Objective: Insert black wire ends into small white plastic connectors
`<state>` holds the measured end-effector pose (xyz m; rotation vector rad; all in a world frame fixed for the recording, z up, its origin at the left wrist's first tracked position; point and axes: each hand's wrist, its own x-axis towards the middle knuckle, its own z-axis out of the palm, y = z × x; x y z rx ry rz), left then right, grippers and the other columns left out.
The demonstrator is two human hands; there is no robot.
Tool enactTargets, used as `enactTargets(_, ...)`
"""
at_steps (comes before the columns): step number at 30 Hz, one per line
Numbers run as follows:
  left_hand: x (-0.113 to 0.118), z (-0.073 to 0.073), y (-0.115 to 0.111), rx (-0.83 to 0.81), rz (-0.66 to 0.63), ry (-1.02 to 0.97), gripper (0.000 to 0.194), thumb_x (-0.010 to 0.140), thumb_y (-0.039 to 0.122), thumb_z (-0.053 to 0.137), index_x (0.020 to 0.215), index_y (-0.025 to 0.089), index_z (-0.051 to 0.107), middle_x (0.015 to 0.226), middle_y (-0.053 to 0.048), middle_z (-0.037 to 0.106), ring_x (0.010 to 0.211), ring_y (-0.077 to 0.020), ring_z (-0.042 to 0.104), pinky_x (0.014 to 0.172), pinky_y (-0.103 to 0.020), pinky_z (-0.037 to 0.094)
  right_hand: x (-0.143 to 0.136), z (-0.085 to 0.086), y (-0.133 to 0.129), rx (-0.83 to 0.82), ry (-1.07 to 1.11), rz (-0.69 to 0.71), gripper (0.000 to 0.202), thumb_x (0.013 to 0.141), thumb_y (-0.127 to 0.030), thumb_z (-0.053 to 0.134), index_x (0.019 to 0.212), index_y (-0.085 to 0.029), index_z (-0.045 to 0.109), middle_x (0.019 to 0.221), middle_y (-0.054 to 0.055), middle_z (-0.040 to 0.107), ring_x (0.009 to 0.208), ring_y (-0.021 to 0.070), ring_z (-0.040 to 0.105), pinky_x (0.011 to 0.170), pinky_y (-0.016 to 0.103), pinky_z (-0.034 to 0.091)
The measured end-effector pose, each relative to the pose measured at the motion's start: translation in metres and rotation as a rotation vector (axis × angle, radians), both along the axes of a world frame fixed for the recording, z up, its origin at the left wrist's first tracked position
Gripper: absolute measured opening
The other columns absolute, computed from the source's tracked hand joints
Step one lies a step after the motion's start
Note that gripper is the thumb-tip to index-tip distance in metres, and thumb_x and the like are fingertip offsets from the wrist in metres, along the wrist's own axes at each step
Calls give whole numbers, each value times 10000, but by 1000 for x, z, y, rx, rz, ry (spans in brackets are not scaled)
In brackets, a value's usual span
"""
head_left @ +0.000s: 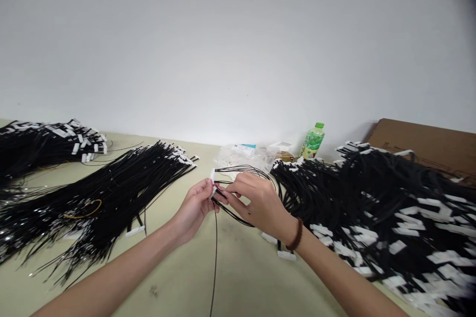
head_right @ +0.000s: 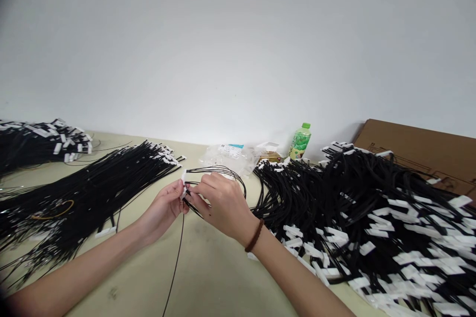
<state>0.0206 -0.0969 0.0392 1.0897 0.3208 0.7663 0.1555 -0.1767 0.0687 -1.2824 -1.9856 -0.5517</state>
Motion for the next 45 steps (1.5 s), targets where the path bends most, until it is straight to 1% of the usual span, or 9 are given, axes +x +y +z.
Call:
enactTargets(17,0,-2,1,3,7,12,207,788,331,533,755,126,543,655,-17,545,522,-74,477,481,-183,392,-1,-3,1,-7,-28,-4,199,837,-262,448,719,-154,567,637,-2,486,629,79,386,584,207,285)
enactTargets(26,0,-1,-1,21,-3,18,227,781,358,536,736,137,521,671,2,514,530,-65,441,487,-183,388,-4,-3,0,-11,-95,-2,135,825,-225,463,764,-167,568,632,-7,495,619,87,387,581,215,264)
enactTargets(33,0,-3,1,32,-4,21,244,778,371,536,727,133,517,665,0,510,531,-65,439,490,-183,389,-4,-2,-1,-21,-107,-11,134,831,-227,455,779,-169,564,635,-9,491,622,87,384,580,212,256)
enactTargets(45,0,-2,0,19,6,23,223,786,345,532,729,130,522,648,3,499,508,-60,430,477,-178,395,-5,-2,-1,-28,-121,-17,142,834,-224,445,790,-166,567,634,-5,489,626,87,382,580,215,247)
